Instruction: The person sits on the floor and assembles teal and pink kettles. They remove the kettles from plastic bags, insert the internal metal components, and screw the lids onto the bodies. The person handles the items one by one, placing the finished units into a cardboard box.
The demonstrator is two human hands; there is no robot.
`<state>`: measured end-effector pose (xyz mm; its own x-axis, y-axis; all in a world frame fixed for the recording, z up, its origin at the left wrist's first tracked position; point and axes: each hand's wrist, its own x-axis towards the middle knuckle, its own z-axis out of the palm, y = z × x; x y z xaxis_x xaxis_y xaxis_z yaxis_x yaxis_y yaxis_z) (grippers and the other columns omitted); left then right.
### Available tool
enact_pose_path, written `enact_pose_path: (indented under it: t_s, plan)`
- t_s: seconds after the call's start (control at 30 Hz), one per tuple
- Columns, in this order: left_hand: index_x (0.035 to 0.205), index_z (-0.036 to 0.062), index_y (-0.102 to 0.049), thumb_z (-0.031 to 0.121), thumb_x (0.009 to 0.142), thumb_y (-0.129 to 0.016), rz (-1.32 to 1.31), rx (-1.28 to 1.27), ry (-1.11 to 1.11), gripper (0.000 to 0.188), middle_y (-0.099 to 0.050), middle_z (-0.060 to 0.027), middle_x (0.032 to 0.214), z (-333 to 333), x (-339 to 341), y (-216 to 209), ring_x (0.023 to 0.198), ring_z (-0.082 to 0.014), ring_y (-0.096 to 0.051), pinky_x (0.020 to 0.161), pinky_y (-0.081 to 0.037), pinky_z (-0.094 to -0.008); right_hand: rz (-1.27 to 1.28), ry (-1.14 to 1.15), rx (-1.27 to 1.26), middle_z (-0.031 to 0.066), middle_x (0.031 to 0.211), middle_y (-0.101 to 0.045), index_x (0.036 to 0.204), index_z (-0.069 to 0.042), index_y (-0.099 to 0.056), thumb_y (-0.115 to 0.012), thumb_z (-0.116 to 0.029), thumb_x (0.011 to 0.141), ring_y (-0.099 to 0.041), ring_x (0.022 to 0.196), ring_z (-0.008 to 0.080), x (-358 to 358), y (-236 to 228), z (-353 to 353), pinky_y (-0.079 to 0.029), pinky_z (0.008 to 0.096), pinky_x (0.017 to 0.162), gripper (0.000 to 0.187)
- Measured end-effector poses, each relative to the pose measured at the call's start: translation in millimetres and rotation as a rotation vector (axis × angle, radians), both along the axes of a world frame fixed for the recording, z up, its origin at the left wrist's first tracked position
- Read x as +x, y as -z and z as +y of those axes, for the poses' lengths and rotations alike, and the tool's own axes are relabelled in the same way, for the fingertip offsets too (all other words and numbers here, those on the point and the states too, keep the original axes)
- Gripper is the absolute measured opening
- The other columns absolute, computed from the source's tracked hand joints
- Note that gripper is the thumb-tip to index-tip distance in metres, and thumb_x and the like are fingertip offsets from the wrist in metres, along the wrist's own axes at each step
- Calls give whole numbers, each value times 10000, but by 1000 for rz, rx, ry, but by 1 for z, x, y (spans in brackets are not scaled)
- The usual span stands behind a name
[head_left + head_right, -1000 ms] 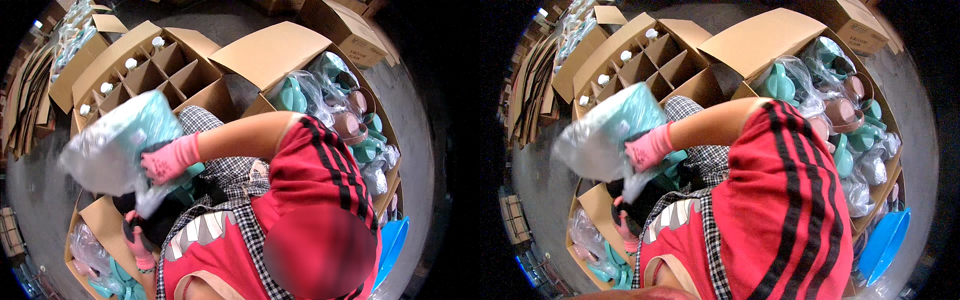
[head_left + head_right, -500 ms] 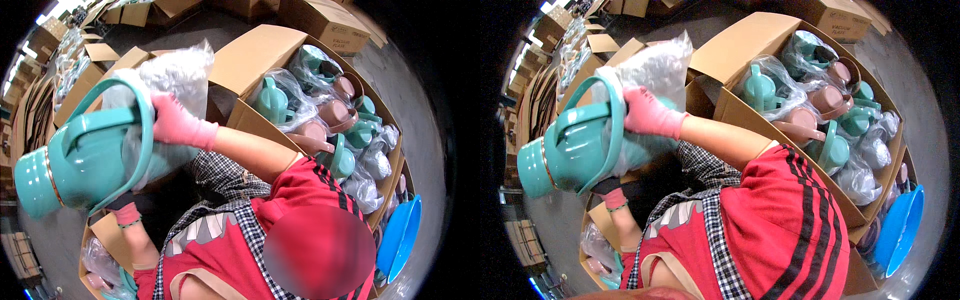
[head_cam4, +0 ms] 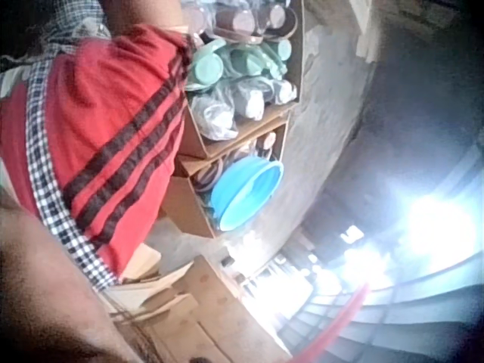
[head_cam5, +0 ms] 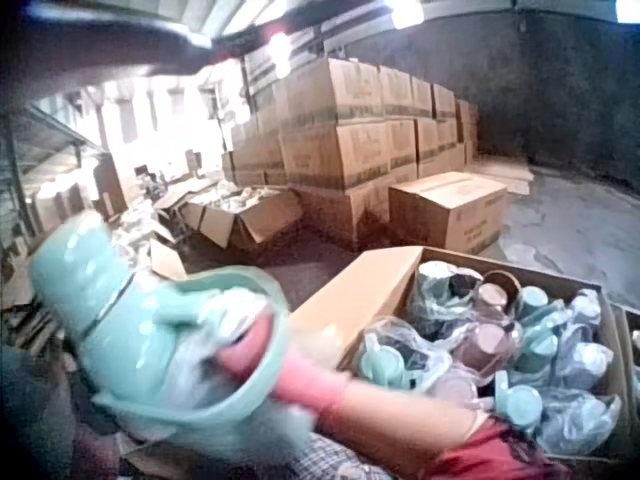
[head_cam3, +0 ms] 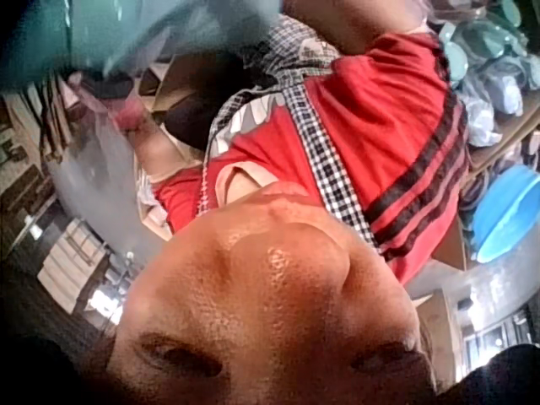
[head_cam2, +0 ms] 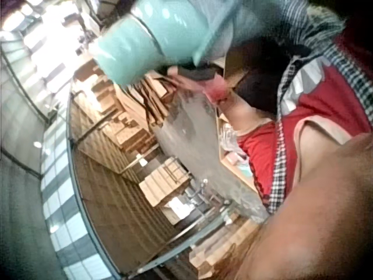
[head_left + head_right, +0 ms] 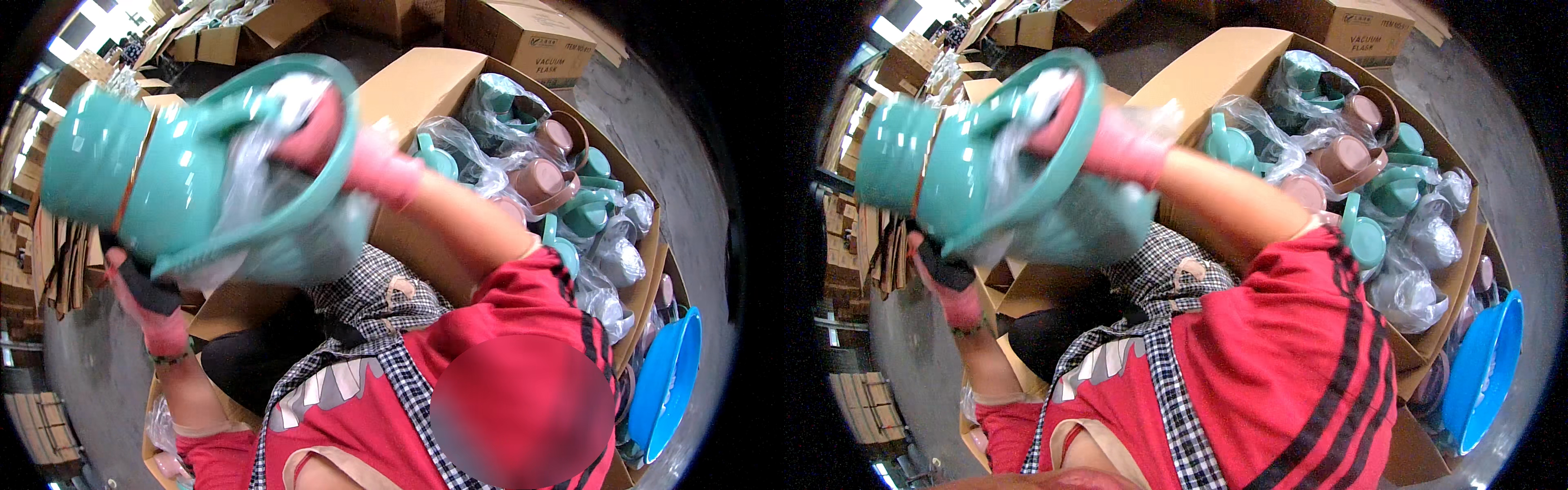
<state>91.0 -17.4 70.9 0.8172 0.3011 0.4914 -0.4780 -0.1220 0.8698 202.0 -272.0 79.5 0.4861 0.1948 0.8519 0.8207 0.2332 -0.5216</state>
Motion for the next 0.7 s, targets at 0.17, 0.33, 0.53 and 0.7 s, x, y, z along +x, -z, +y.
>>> enact_pose_path:
  t_s: [0.17,0.33,0.53,0.7]
  plan:
    - [1234,-11,-338,103,848,-451,-176,-102,466,419,-387,-119,1245,-65,63,-16,1118,-242,-410,903,-353,-311,83,523,-257,73,779,-621,815,-46,-606,-647,-180,659,-596,689,169,36,-27,-116,-476,308,664,209]
    - [1206,-11,-379,134,830,-503,46,25,422,421,-440,-80,1179,-96,91,29,1056,-163,-444,891,-344,-257,-151,1342,-674,63,828,-619,826,-48,-607,-596,-158,713,-590,718,155,47,0,-218,-466,299,660,157]
    - [1199,-32,-381,176,844,-485,249,176,513,424,-437,-67,1197,-90,94,89,1030,-127,-445,853,-356,-234,107,1594,-756,54,913,-610,888,-42,-601,-536,-167,773,-584,780,169,78,101,-247,-448,300,699,182]
    - [1187,-11,-404,159,816,-519,390,211,497,425,-464,-58,1164,-81,86,101,1006,-116,-451,827,-361,-221,269,1096,-90,93,994,-583,1000,-24,-554,-508,-216,793,-548,917,225,101,205,-267,-412,318,805,286]
